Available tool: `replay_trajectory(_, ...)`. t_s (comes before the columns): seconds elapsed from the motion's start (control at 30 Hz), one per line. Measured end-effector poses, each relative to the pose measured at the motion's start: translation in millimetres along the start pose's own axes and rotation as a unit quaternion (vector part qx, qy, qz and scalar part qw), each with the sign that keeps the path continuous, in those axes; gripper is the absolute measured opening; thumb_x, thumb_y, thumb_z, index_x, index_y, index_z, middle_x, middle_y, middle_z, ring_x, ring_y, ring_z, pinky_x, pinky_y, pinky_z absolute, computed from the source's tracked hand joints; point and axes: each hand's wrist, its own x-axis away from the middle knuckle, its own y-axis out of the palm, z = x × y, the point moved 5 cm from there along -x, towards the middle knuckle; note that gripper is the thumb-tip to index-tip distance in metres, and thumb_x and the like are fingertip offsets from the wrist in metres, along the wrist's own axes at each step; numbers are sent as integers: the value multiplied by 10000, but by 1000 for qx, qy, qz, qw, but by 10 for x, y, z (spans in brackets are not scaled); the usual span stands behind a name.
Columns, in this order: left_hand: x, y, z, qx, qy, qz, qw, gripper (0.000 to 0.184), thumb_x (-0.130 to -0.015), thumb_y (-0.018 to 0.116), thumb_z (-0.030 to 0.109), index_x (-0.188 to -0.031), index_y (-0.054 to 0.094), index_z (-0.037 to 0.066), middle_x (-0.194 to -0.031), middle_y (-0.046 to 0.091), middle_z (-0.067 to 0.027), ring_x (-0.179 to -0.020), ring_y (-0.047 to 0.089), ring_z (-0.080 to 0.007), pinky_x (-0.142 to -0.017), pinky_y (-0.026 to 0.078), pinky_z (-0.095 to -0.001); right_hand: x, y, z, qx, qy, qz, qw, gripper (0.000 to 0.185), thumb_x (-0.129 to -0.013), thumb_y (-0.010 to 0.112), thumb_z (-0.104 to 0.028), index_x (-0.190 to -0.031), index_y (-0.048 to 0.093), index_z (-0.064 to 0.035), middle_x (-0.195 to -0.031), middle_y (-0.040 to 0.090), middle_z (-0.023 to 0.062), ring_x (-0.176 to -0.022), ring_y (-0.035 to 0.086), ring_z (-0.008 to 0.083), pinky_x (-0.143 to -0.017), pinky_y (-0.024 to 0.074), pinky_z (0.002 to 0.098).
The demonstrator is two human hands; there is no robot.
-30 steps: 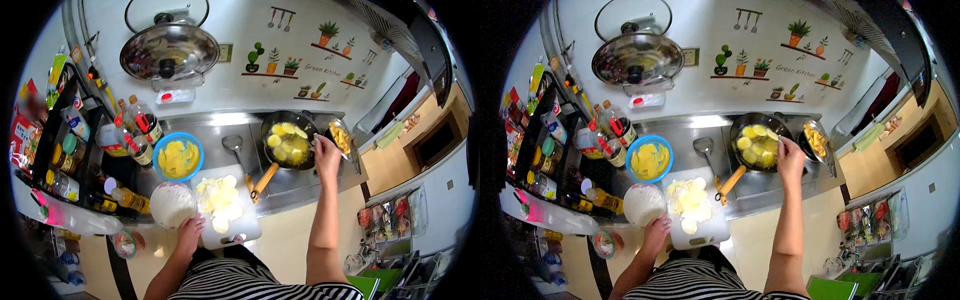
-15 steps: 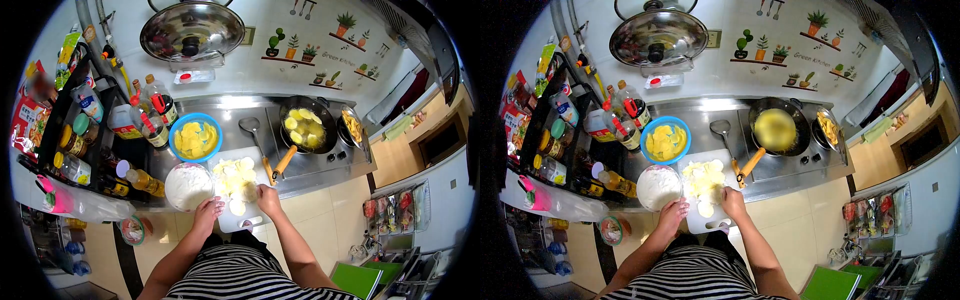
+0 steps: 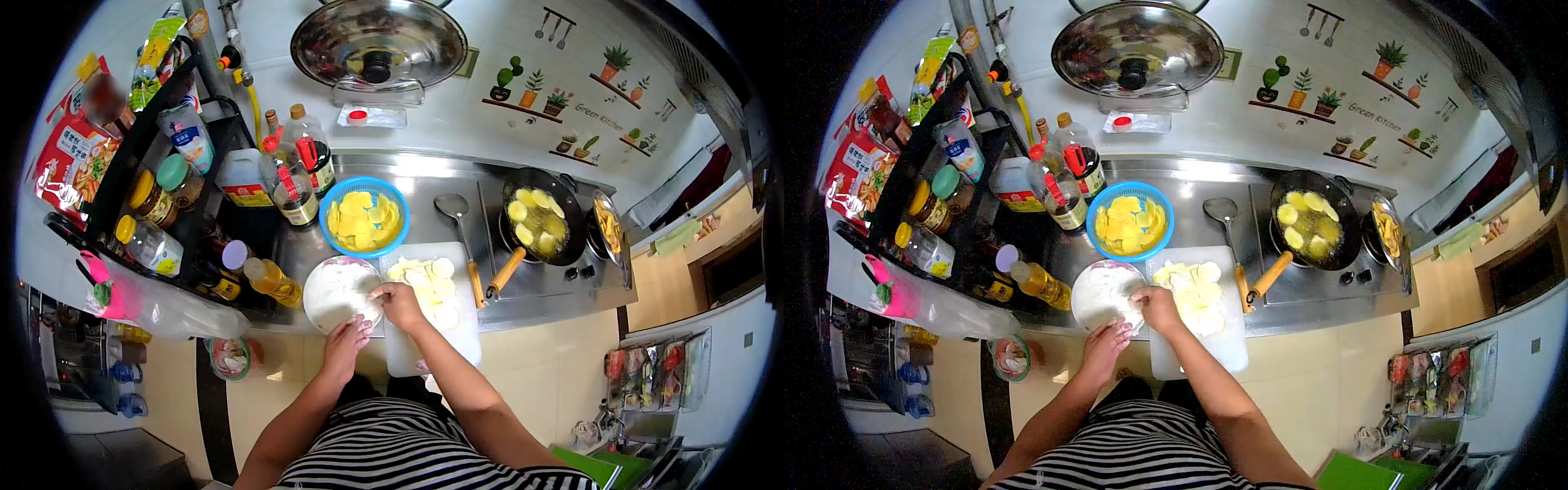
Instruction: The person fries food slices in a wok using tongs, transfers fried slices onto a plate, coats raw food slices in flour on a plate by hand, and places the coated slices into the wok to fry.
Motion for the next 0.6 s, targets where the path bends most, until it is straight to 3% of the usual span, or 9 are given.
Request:
replay_trajectory(0.1, -164, -19, -1, 30, 48, 1, 998, 285, -928, 475, 212, -1121, 523, 7, -1030, 580, -76, -919, 558, -139, -794, 443, -264, -71, 315, 3, -77, 22, 27, 996, 242, -718, 553, 80, -932, 645, 13, -793, 645, 154, -693, 617, 177, -642, 487, 283)
replay_trajectory(0.23, -427, 8, 41, 74, 38, -47, 995, 311, -945, 417, 227, -1150, 495, 6, -1082, 548, -73, -960, 539, -153, -839, 435, -289, -57, 410, -192, 64, -14, 62, 996, 121, -699, 599, 18, -816, 627, 24, -753, 623, 203, -666, 629, 286, -609, 495, 341)
replay_trajectory(0.3, -491, -23, 65, 76, 13, 5, 997, 309, -953, 370, 234, -1139, 489, 18, -1067, 540, -70, -965, 532, -158, -865, 424, -304, -64, 477, -189, 86, -9, 25, 996, 88, -715, 598, -51, -771, 622, 12, -684, 607, 211, -624, 610, 350, -588, 490, 396)
replay_trajectory(0.33, -536, -25, 76, 84, 23, -23, 996, 279, -956, 381, 254, -1070, 510, 34, -1042, 545, -53, -959, 531, -153, -881, 417, -307, -74, 490, -218, 127, -25, 27, 991, 112, -747, 577, -100, -753, 624, 2, -652, 594, 217, -603, 594, 381, -580, 484, 432)
replay_trajectory(0.47, -665, -72, 10, 170, -20, -35, 985, 236, -960, 388, 265, -968, 535, 81, -994, 561, -24, -935, 538, -144, -858, 437, -313, -80, 544, -275, 142, 5, 39, 989, 134, -755, 575, -119, -773, 635, -1, -701, 594, 238, -647, 589, 396, -608, 482, 439)
replay_trajectory(0.6, -784, -71, -76, 220, -68, -37, 972, 243, -957, 405, 265, -1010, 555, 81, -1003, 593, -38, -930, 563, -165, -823, 466, -331, -72, 605, -147, 66, 48, 38, 996, 150, -752, 570, -113, -831, 643, -9, -749, 601, 241, -682, 590, 400, -642, 483, 438)
